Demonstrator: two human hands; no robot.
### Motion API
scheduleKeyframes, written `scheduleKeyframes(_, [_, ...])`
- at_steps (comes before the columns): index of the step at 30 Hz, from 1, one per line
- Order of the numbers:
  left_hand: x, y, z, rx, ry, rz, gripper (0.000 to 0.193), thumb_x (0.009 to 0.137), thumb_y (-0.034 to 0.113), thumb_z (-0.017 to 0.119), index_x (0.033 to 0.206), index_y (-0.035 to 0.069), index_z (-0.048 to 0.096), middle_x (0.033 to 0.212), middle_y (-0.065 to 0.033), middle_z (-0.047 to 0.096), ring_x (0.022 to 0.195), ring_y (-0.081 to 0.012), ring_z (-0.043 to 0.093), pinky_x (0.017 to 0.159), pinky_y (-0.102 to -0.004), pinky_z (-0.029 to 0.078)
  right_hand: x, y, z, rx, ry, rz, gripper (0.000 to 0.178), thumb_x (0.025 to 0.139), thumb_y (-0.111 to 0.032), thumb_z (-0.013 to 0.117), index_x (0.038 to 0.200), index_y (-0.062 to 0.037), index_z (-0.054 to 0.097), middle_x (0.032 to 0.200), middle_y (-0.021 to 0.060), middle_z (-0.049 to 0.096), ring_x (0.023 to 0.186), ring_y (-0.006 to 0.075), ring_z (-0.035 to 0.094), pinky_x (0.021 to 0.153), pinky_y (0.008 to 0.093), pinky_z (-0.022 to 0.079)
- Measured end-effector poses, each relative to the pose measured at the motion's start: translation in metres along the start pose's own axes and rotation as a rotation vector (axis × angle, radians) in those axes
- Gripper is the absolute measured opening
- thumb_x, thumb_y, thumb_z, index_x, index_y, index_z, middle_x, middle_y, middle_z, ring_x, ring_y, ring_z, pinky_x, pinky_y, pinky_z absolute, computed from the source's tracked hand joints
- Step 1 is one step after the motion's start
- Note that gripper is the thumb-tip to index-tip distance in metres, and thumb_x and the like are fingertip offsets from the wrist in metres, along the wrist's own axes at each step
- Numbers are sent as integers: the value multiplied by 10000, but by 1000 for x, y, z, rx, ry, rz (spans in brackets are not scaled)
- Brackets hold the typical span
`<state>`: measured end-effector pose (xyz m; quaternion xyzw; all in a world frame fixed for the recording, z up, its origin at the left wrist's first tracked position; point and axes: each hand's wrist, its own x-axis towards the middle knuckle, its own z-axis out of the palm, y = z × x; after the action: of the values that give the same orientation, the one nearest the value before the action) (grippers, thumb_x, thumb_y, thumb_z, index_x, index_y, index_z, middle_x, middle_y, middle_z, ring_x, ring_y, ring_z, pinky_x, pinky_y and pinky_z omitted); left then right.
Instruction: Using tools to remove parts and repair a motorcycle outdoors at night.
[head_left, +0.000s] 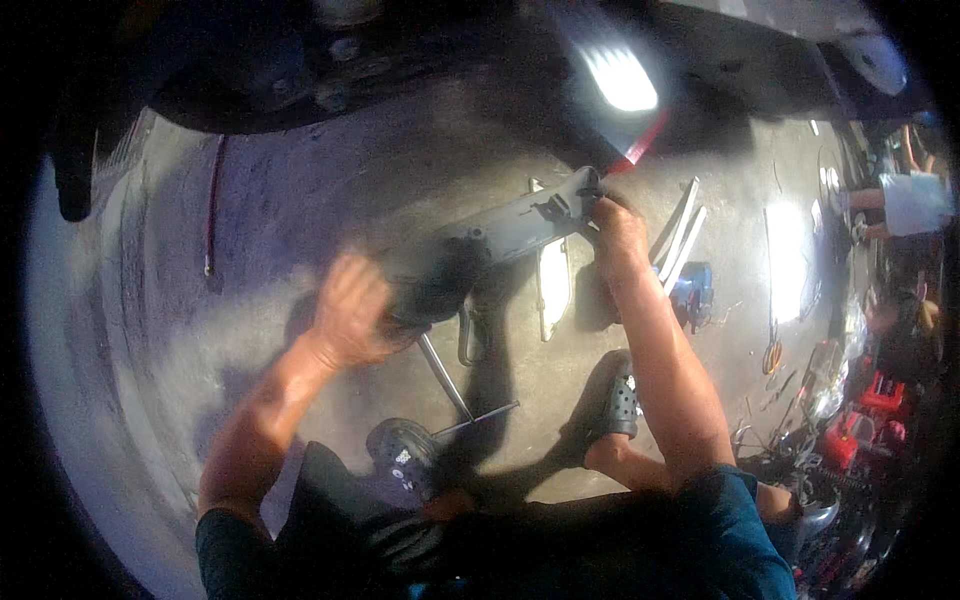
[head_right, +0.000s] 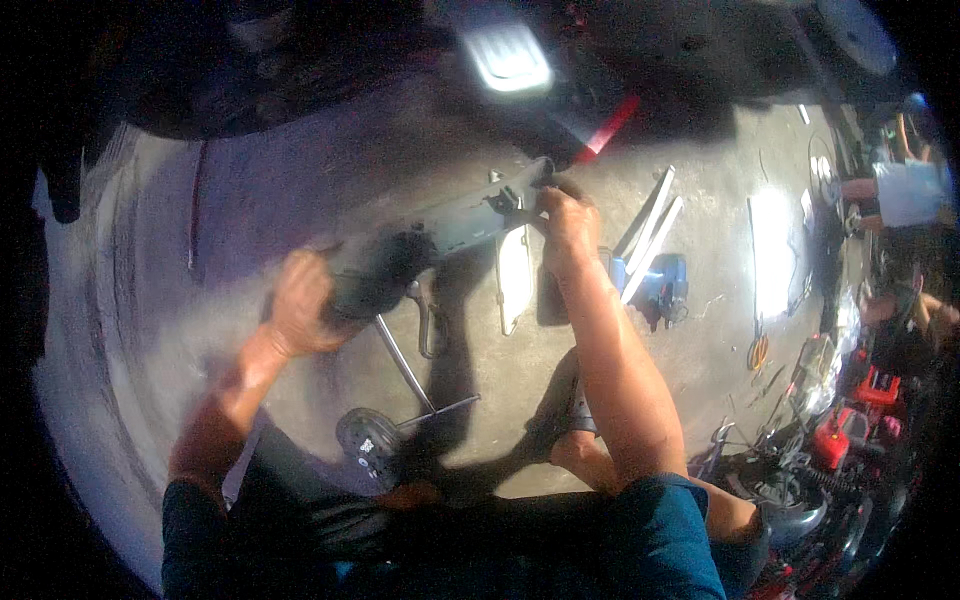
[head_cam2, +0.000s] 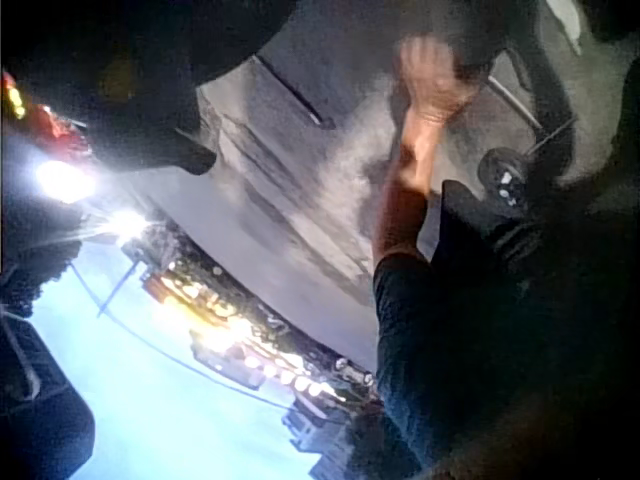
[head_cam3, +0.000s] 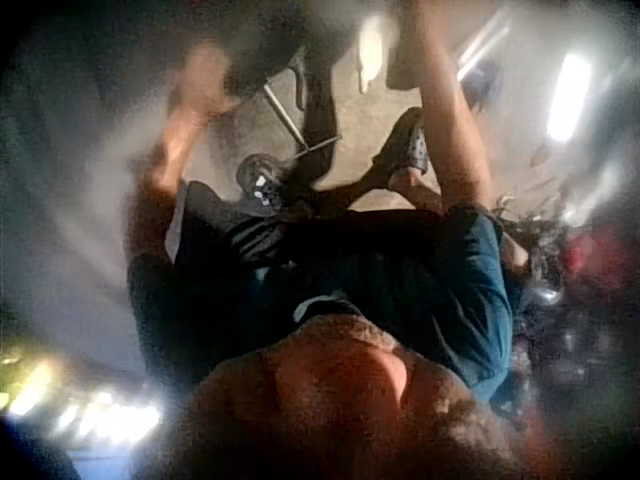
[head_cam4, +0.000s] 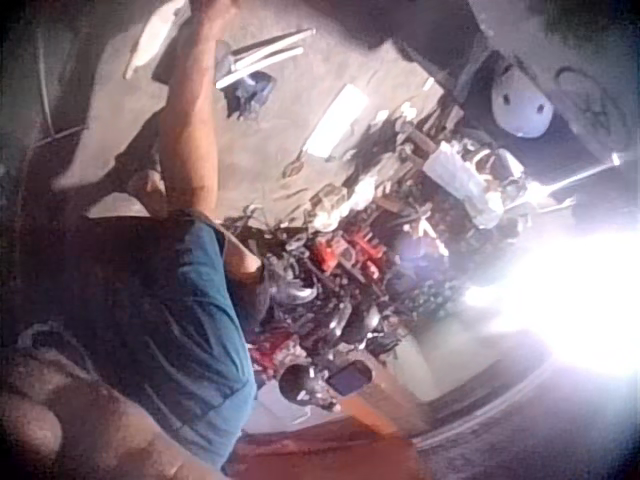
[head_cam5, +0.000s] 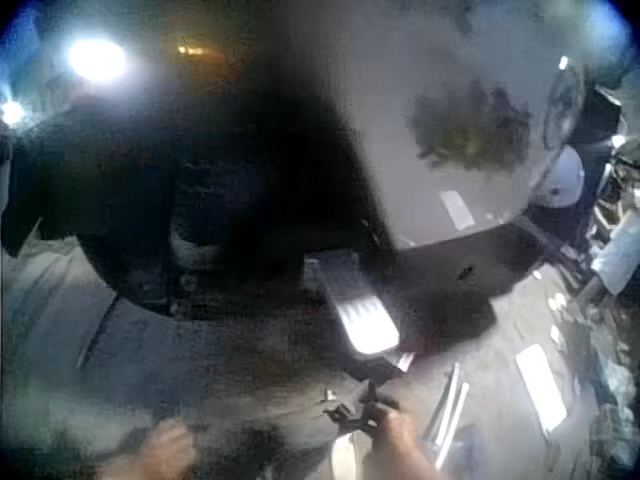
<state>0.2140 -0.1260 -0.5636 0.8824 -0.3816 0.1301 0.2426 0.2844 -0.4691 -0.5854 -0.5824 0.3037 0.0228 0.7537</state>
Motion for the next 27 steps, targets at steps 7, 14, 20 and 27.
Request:
scheduleKeyframes(7, [-2,11,57,-4,-441,2,289,703,232,624,893,24,558,966,-147,551,972,-314,503,842,-437,402,19,13,-54,-464,26,-268,337,732,-13,548,1063,47,559,1027,144,595,832,195,593,650,320,506])
scheduleKeyframes(14, [41,13,59,109,-368,187,248,713,183,609,912,43,560,1016,-153,532,936,-331,516,831,-461,413,117,-7,-230,-1168,61,-523,359,821,-345,549,893,0,618,744,89,591,719,180,581,577,360,453])
scheduleKeyframes(20, [-77,-5,-4,67,-495,-583,230,778,125,555,992,45,578,958,-150,574,904,-330,539,754,-416,456,-5,-45,-58,-731,357,-933,432,834,-204,591,1178,31,477,1005,140,599,866,186,582,783,313,459])
scheduleKeyframes(27, [-85,90,29,-468,-989,-891,328,778,320,560,926,32,605,888,-177,620,827,-320,595,728,-417,462,-113,93,85,-1374,-786,-85,394,793,-404,570,957,-49,607,850,170,641,811,326,627,728,400,495])
